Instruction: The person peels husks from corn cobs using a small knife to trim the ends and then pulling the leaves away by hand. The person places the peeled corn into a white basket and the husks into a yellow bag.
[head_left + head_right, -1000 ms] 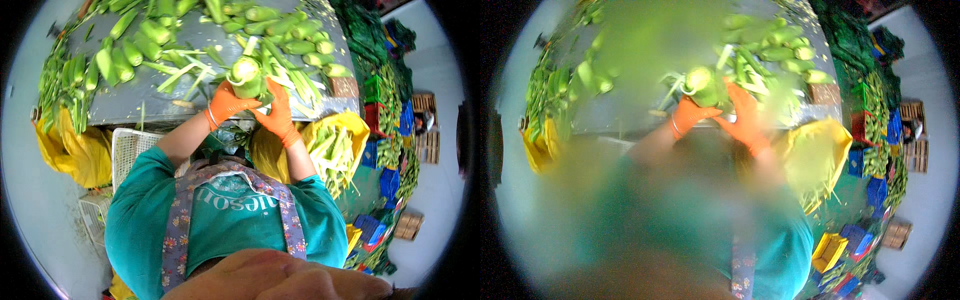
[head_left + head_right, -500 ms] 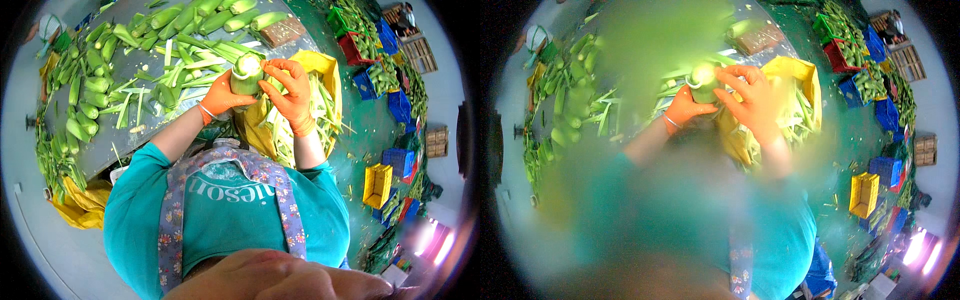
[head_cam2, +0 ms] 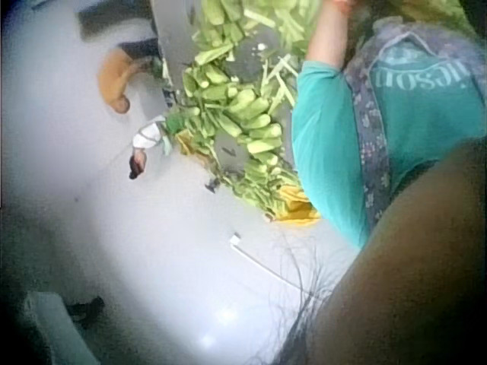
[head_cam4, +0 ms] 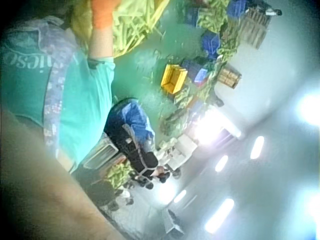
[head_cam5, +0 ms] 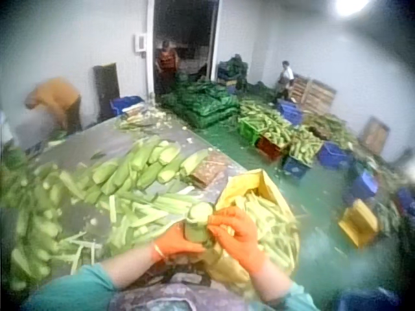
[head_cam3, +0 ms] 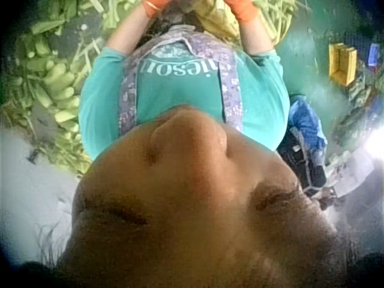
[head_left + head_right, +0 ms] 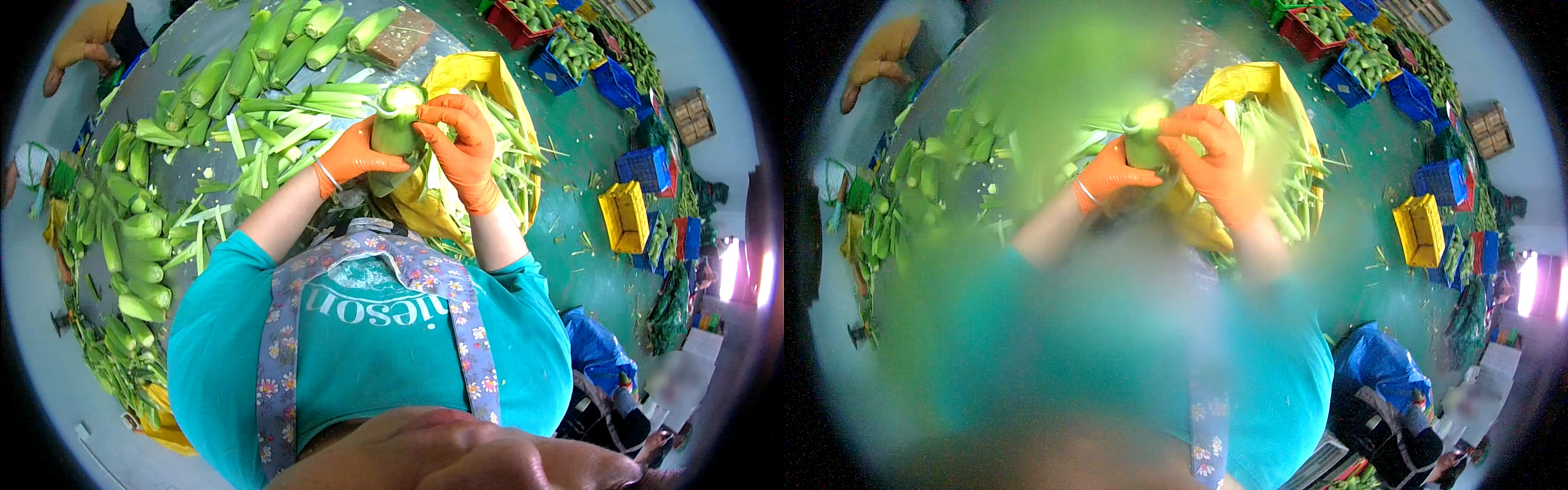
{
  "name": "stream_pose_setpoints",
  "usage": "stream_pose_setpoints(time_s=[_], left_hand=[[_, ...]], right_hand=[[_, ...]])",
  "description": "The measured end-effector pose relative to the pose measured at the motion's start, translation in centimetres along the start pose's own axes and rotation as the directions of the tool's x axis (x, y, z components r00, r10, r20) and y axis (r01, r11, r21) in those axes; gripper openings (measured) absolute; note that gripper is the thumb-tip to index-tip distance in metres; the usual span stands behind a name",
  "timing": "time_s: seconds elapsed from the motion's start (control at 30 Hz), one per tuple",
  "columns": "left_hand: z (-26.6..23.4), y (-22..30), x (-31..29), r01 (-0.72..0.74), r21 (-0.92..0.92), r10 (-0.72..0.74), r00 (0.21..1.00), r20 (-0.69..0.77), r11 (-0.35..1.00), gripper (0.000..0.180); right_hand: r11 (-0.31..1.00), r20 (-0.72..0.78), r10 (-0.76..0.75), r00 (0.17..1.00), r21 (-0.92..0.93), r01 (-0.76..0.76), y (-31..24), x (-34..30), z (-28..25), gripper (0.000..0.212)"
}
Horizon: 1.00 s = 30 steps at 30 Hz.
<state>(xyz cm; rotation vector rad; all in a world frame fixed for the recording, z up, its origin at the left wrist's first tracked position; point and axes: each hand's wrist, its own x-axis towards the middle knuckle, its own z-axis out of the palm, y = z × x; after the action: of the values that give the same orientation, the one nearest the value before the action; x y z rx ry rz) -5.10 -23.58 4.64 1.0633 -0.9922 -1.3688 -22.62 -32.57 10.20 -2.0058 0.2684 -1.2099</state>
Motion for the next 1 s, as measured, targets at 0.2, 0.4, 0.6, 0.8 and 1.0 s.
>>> stream_pose_setpoints(time_s=[0.2,0.4,0.6,0.8,1.0], left_hand=[[-3.2,1.5,-0.7,0.0,0.061,-0.004,0.998,0.07,0.998,0.074],[-5.1,1.3,-0.8,-0.047,0.131,0.038,0.996,0.077,0.99,0.068],[-5.2,0.8,-0.1,-0.177,0.337,0.178,0.984,0.029,0.925,0.063],[-3.4,0.3,1.2,-0.024,0.08,0.027,0.999,-0.031,0.996,0.058],[0.3,2.2,1.3,0.061,0.193,-0.074,0.995,0.059,0.979,0.055]], right_hand=[[0.947,-0.019,-0.09,0.996,-0.311,0.08,-0.8,0.4,2.5,0.027],[0.914,0.014,-0.058,0.998,-0.401,0.059,-1.7,1.0,4.0,0.024],[0.863,0.039,-0.175,0.984,-0.474,0.172,-1.0,0.9,3.8,0.021],[0.816,0.173,-0.247,0.954,-0.494,0.301,-0.8,-1.3,3.0,0.028],[0.973,-0.12,0.111,0.987,-0.19,-0.133,-0.6,-1.2,0.8,0.034]])
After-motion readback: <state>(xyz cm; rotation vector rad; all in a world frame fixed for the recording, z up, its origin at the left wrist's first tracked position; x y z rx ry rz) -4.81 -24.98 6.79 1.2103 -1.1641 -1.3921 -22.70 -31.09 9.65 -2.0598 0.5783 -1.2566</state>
